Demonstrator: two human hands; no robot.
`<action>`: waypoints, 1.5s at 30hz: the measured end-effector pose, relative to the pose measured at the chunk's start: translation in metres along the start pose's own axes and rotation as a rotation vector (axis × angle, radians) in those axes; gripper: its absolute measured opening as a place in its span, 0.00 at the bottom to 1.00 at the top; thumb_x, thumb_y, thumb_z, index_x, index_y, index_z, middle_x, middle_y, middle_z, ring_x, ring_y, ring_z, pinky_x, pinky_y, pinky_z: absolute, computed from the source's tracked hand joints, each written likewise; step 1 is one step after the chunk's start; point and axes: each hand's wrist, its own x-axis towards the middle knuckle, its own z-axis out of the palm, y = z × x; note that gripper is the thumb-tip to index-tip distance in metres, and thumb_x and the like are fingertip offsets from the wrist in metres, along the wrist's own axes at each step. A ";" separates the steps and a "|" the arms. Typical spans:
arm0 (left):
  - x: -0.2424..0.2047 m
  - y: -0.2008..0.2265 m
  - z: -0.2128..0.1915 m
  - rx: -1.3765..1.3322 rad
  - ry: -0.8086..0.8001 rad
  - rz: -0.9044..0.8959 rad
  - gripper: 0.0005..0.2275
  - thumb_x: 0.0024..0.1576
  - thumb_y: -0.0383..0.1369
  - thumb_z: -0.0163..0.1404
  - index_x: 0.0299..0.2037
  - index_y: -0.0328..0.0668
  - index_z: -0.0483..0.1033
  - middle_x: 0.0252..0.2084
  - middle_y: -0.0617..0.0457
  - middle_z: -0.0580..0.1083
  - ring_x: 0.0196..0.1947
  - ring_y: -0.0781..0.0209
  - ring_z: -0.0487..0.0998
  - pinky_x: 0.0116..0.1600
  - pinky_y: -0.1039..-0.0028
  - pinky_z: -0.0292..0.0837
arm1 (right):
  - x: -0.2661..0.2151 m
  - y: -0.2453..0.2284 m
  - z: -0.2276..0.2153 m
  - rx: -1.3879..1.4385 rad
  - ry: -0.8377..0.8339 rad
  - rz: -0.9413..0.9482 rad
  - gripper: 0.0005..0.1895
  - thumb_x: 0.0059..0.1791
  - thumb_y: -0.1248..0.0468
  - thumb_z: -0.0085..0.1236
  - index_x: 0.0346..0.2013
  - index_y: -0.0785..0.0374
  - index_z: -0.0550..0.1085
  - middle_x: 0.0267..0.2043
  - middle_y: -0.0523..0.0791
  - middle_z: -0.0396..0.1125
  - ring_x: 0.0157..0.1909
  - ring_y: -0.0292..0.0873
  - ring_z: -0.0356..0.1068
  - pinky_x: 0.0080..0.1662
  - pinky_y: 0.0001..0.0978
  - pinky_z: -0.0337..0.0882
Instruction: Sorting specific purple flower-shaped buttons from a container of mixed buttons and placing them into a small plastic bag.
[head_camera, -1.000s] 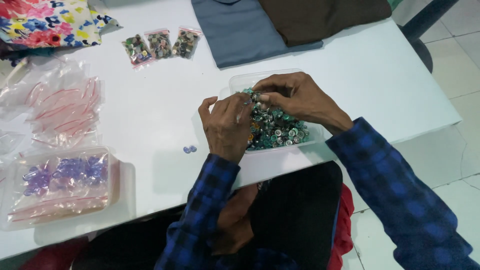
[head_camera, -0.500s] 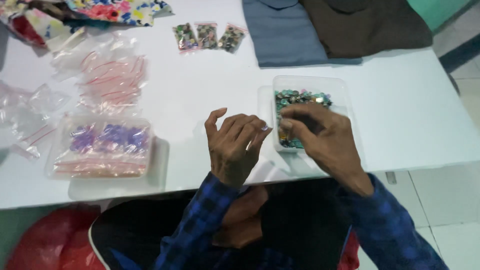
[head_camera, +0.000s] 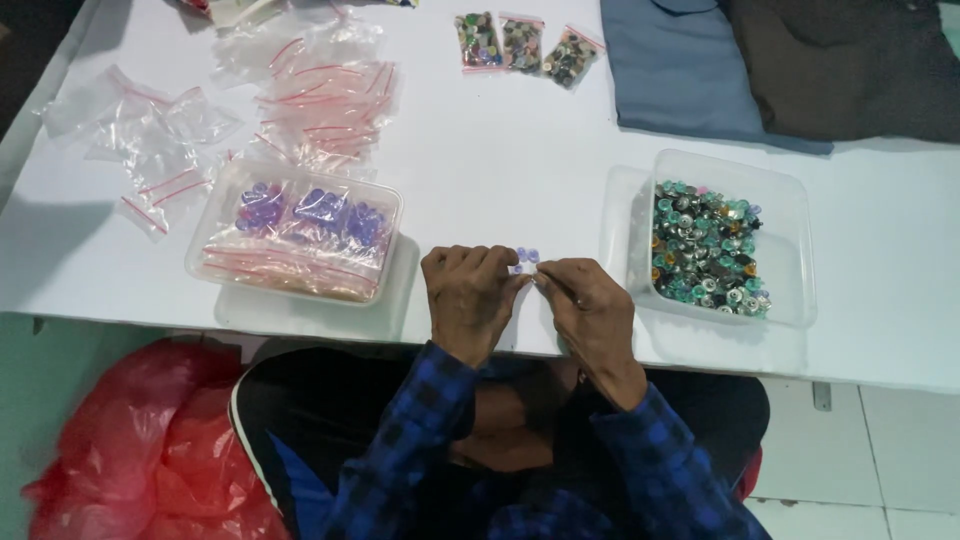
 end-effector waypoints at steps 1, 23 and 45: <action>0.001 0.000 -0.004 -0.004 -0.005 -0.002 0.10 0.52 0.41 0.63 0.38 0.56 0.76 0.27 0.61 0.76 0.35 0.57 0.80 0.54 0.58 0.64 | -0.001 -0.002 -0.001 -0.003 -0.003 0.006 0.03 0.50 0.62 0.68 0.37 0.54 0.82 0.31 0.41 0.75 0.32 0.43 0.76 0.31 0.30 0.76; 0.003 -0.012 -0.003 -0.314 -0.137 -0.160 0.12 0.56 0.38 0.59 0.49 0.51 0.80 0.30 0.60 0.78 0.39 0.57 0.77 0.61 0.57 0.53 | 0.015 -0.014 -0.004 0.073 -0.147 0.229 0.19 0.47 0.59 0.68 0.54 0.51 0.79 0.44 0.47 0.75 0.38 0.48 0.76 0.41 0.41 0.76; 0.019 0.011 -0.043 -0.469 -0.242 -0.289 0.23 0.52 0.33 0.64 0.58 0.44 0.75 0.46 0.47 0.79 0.47 0.46 0.80 0.61 0.53 0.68 | -0.002 -0.027 -0.029 0.239 0.159 -0.080 0.18 0.49 0.68 0.64 0.55 0.63 0.77 0.42 0.48 0.74 0.33 0.47 0.77 0.34 0.37 0.81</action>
